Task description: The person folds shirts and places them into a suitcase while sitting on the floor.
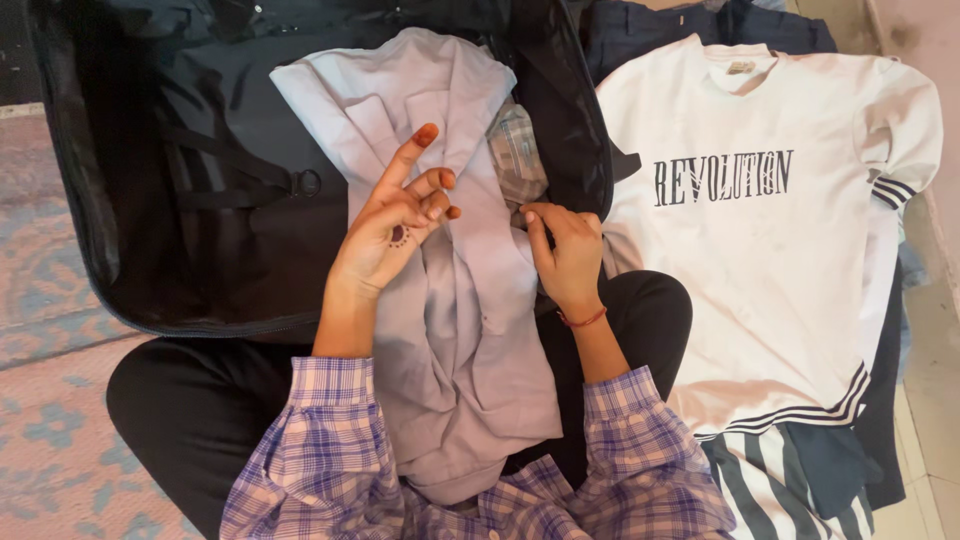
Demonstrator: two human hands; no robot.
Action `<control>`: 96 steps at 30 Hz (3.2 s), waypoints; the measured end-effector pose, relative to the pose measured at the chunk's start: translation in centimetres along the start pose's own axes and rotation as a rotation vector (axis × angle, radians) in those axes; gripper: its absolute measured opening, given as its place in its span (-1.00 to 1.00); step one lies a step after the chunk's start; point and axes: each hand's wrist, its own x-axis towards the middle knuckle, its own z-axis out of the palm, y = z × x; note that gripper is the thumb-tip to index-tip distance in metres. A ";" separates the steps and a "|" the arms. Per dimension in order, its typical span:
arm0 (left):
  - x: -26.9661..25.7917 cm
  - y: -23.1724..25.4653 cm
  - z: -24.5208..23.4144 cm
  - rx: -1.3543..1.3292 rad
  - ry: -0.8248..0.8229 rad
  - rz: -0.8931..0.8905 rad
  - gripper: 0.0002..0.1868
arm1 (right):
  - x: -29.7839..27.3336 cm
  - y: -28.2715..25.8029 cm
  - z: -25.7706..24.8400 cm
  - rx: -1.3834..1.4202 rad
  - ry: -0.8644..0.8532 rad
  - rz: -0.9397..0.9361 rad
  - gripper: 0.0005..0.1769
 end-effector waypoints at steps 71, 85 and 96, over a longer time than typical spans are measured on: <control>0.3 -3.7 -0.5 1.670 0.230 -0.055 -0.24 | -10.2 2.1 -4.0 0.249 0.051 0.656 -0.56; 0.2 -4.8 -2.6 1.663 0.296 -0.171 -0.37 | 2.8 1.6 -2.7 -0.241 -0.204 0.098 -0.55; 0.5 -5.9 -4.2 1.718 0.298 -0.159 -0.38 | 7.3 4.9 -5.5 0.121 -0.120 0.207 -0.63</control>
